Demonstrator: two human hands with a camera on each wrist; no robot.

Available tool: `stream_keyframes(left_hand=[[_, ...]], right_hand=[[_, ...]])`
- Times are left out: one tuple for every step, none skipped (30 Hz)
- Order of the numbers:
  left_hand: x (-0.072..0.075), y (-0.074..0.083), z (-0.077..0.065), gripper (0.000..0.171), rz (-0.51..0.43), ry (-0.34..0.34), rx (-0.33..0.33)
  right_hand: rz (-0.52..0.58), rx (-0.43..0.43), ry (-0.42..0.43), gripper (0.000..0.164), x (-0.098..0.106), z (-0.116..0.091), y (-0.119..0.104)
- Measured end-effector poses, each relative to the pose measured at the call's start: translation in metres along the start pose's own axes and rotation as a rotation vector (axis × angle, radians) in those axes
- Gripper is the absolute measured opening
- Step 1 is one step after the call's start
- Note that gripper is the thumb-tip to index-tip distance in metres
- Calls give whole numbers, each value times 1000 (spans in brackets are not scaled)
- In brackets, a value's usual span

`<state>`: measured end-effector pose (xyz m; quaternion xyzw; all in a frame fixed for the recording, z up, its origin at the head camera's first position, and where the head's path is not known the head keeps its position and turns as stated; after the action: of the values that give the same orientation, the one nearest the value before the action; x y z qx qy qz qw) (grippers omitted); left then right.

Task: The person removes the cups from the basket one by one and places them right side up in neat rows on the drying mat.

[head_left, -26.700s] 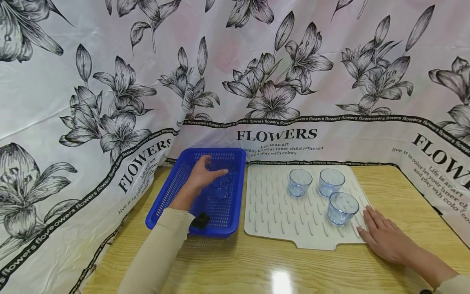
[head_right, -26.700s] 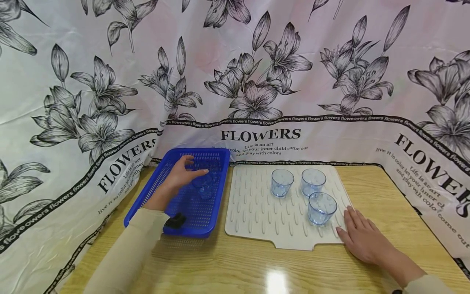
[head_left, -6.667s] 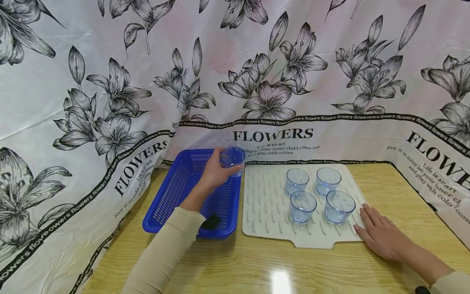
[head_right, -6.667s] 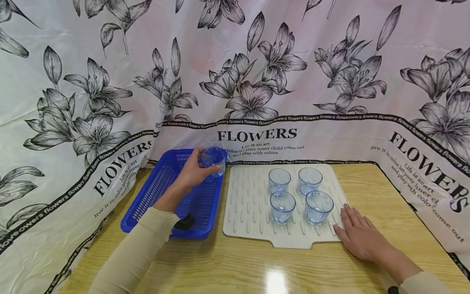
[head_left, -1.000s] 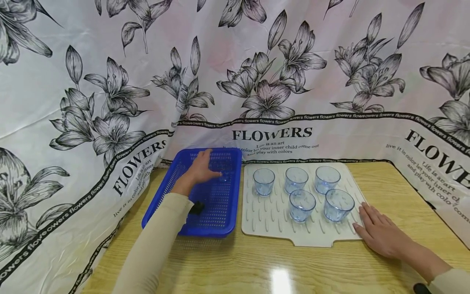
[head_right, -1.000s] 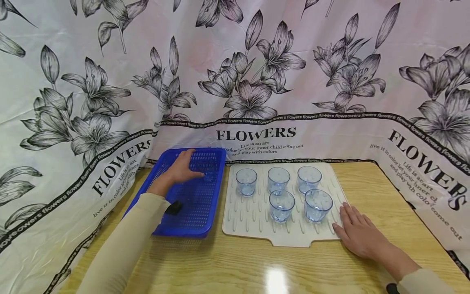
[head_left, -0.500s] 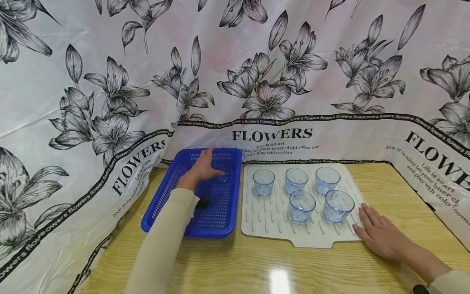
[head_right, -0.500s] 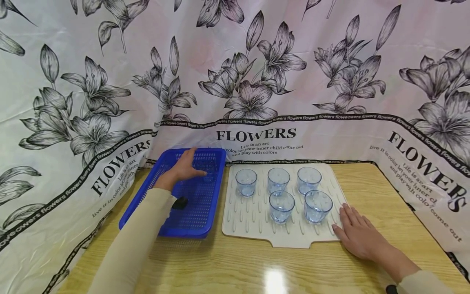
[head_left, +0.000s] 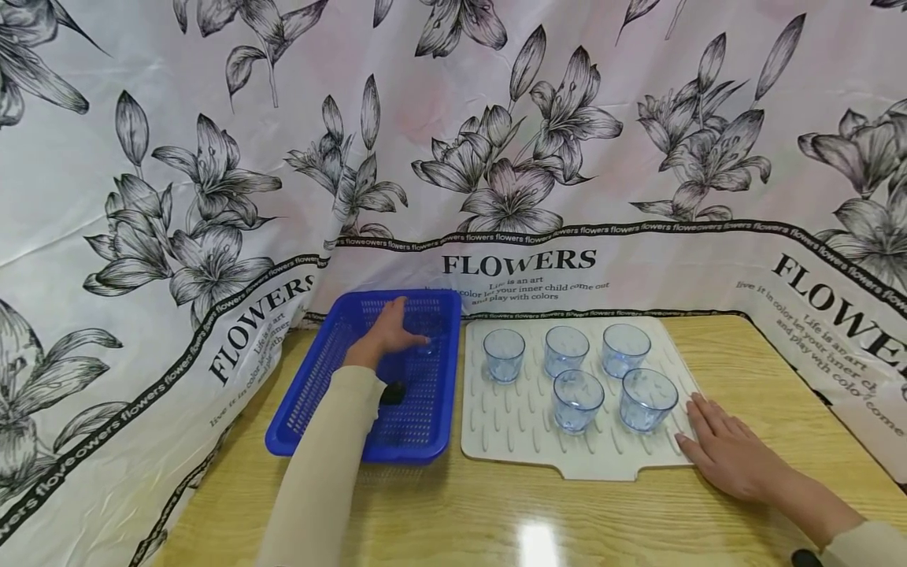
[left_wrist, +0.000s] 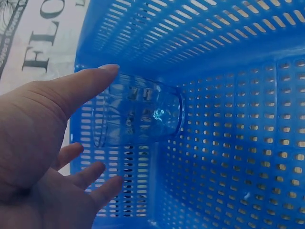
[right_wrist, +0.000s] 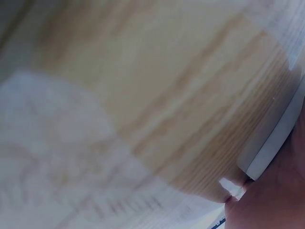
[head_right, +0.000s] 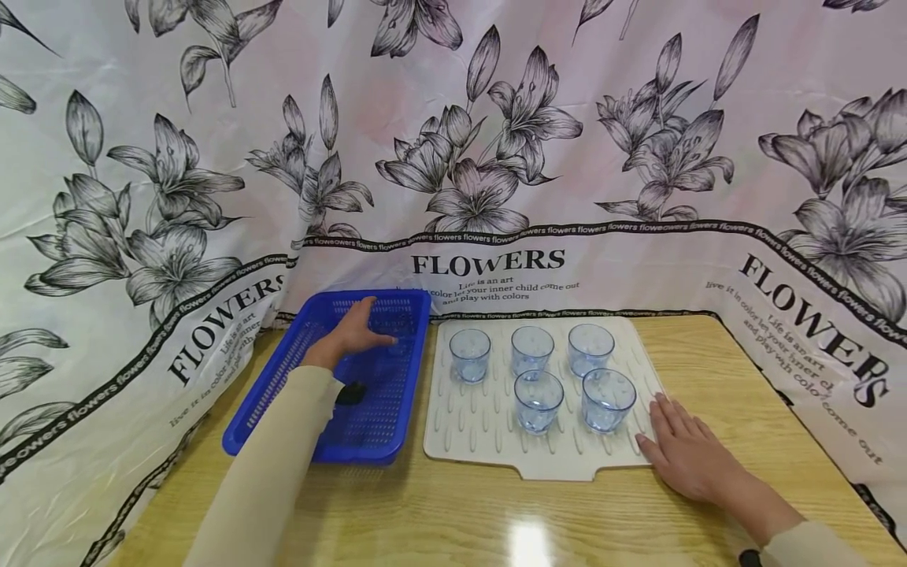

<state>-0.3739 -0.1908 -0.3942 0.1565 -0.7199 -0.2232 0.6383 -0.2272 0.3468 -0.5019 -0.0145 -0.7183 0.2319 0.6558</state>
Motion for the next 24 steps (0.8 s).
stream_keyframes(left_hand=[[-1,-1,1,103,-11,0,6],[-2,-2,1,103,-22,0,12],[-3,-3,2,102,-32,0,17],[-4,-4,3,102,-43,0,22],[-5,-5,4,101,-51,0,25],[-6,-6,5,100,-58,-1,28],[-7,-7,6,100,-63,1,29],[-9,-8,7,99,-73,1,31],[-10,-9,7,98,-89,2,34],[-12,-10,8,98,-111,1,39],[-13,-11,8,98,-135,0,43],[-14,-12,8,98,-164,1,49],[-15,-13,8,98,-194,0,56],[-16,-14,8,98,-224,0,67],[-18,-15,8,98,-250,1,76],[-19,-16,8,98,-269,3,85],[-20,-17,8,97,-286,4,94],[-21,-18,8,96,-299,6,102],[-22,-19,8,95,-311,7,110],[-23,-20,8,94,-321,11,114],[-24,-21,9,93,-332,13,117],[-25,-21,10,92,-340,15,117],[-26,-21,11,91,-351,17,118],[-26,-22,12,90,-360,20,119]], right_hand=[[-4,0,1,74,0,0,0],[-11,2,4,74,-1,0,1],[-13,2,6,74,-1,0,1],[-15,1,7,74,-1,0,1],[-14,0,7,74,-1,0,1],[-14,-1,8,74,-1,-1,1],[-13,-2,8,74,0,-1,1],[-12,-2,9,74,0,-1,1],[-11,-2,10,74,0,-1,1],[-9,-3,9,74,0,-1,1],[-7,-4,9,74,-1,-2,1],[-5,-4,10,74,-1,-2,1],[-4,-3,12,74,-1,-2,0],[-2,-3,11,74,-1,-2,0],[-2,-1,12,74,-1,-2,-1],[-3,0,12,74,-1,-2,-1],[-2,1,12,74,-2,-2,-2],[-4,3,13,74,-2,-2,-2],[-6,5,14,73,-2,-2,-2],[-7,6,15,73,-2,-2,-3],[-7,6,17,73,-1,-2,-3],[-7,5,18,73,-1,-2,-2],[-6,6,20,73,-1,-2,-2],[-7,5,22,73,-1,-2,-2]])
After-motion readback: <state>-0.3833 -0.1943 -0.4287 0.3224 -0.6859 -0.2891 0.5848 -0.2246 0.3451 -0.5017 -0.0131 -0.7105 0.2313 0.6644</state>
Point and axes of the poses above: each hand's wrist, its own z-axis towards the middle knuckle, its own x-axis out of the back of the hand, y = z × x, the point moved 1 cm from there along z, towards the middle knuckle, and after that the axes turned 3 degrees about z, right-handed, at the moved point
